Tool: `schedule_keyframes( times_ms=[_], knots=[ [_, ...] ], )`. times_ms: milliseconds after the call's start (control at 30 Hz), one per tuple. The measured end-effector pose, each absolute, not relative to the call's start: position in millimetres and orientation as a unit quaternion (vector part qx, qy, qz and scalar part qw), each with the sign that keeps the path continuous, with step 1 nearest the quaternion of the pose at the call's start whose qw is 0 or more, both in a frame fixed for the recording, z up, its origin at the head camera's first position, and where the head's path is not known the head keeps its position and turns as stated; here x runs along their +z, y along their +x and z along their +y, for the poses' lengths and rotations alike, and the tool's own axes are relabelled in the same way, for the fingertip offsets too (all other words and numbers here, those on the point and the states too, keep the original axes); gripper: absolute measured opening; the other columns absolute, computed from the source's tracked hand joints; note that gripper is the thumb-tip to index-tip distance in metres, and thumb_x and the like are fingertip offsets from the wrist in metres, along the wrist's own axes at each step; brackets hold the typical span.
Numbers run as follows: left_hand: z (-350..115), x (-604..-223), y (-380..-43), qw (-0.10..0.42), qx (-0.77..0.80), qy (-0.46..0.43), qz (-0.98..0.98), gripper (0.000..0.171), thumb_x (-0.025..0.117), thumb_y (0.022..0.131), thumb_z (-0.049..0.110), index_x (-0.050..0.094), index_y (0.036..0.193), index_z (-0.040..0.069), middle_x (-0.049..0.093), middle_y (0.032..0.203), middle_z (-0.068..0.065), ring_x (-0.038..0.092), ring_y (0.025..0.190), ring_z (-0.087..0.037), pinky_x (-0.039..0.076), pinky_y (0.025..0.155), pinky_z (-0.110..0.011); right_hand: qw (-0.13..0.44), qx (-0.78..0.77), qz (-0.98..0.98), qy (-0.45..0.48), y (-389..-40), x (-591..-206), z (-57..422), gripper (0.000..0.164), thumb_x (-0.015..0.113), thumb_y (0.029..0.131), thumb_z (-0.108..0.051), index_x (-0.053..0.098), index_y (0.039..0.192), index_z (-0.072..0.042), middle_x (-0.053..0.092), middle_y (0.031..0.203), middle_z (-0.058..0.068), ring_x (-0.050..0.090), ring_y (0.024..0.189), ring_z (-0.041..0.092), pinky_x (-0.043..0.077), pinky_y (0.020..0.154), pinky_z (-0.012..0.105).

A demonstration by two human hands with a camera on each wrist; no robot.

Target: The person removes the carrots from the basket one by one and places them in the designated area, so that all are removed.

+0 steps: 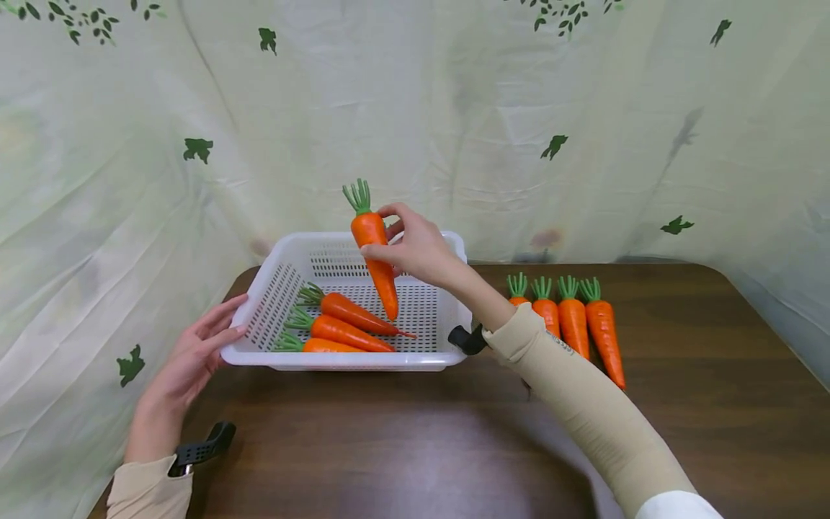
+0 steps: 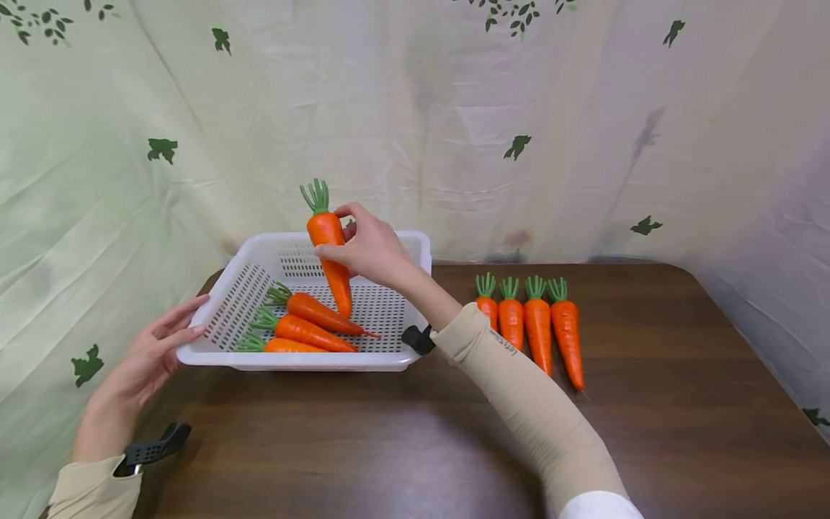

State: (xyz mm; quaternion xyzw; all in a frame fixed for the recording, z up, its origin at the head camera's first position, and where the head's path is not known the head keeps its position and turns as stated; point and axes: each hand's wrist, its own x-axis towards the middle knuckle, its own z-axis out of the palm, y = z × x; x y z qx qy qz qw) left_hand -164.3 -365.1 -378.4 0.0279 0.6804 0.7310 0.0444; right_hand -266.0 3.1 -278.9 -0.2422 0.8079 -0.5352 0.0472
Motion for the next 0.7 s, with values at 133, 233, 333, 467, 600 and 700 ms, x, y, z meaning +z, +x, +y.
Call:
schedule_keyframes(
  times_ms=[133, 233, 333, 467, 600, 700],
  knots=[
    [-367.0, -378.6, -164.5, 0.045, 0.736, 0.029, 0.675, 0.055, 0.053, 0.101, 0.007, 0.038, 0.152, 0.021, 0.047, 0.139, 0.001, 0.062, 0.111, -0.013, 0.054, 0.085, -0.039, 0.046, -0.543, 0.800, -0.252, -263.8, -279.7, 13.1, 0.060, 0.076, 0.086, -0.031, 0.046, 0.136, -0.016, 0.058, 0.105, 0.007, 0.065, 0.082, 0.022, 0.060, 0.062, 0.034],
    [-367.2, -378.7, -164.9, 0.046, 0.738, 0.030, 0.673, 0.055, 0.053, 0.101, 0.007, 0.038, 0.152, 0.021, 0.046, 0.140, 0.000, 0.062, 0.111, -0.012, 0.053, 0.085, -0.039, 0.049, -0.550, 0.794, -0.253, -262.7, -280.9, 20.5, 0.060, 0.076, 0.086, -0.030, 0.046, 0.136, -0.016, 0.058, 0.106, 0.007, 0.065, 0.084, 0.022, 0.060, 0.062, 0.035],
    [-366.8, -379.2, -165.4, 0.047, 0.737, 0.031, 0.674, 0.055, 0.054, 0.101, 0.007, 0.038, 0.152, 0.021, 0.047, 0.140, 0.000, 0.063, 0.110, -0.013, 0.053, 0.085, -0.040, 0.049, -0.555, 0.792, -0.251, -261.2, -282.2, 28.4, 0.060, 0.076, 0.087, -0.029, 0.045, 0.137, -0.016, 0.057, 0.107, 0.008, 0.065, 0.084, 0.023, 0.060, 0.062, 0.036],
    [-366.2, -379.6, -165.9, 0.047, 0.737, 0.034, 0.673, 0.055, 0.053, 0.101, 0.007, 0.038, 0.152, 0.020, 0.049, 0.138, 0.001, 0.063, 0.110, -0.013, 0.054, 0.084, -0.041, 0.033, -0.549, 0.797, -0.248, -257.7, -284.6, 39.3, 0.060, 0.076, 0.087, -0.028, 0.045, 0.137, -0.015, 0.056, 0.107, 0.008, 0.064, 0.085, 0.024, 0.060, 0.062, 0.036],
    [-365.3, -379.6, -166.0, 0.049, 0.739, 0.033, 0.671, 0.055, 0.053, 0.101, 0.007, 0.038, 0.152, 0.021, 0.049, 0.138, 0.002, 0.063, 0.110, -0.013, 0.054, 0.084, -0.040, 0.005, -0.548, 0.800, -0.245, -252.4, -287.3, 50.2, 0.061, 0.076, 0.087, -0.029, 0.046, 0.138, -0.017, 0.056, 0.109, 0.008, 0.062, 0.088, 0.024, 0.059, 0.062, 0.036],
    [-364.4, -379.7, -166.1, 0.049, 0.738, 0.032, 0.672, 0.055, 0.053, 0.101, 0.007, 0.038, 0.152, 0.021, 0.048, 0.138, 0.003, 0.063, 0.111, -0.013, 0.054, 0.084, -0.040, -0.007, -0.562, 0.791, -0.243, -248.8, -288.2, 59.6, 0.060, 0.077, 0.086, -0.028, 0.047, 0.137, -0.017, 0.056, 0.110, 0.009, 0.060, 0.090, 0.024, 0.059, 0.062, 0.040]
  ],
)
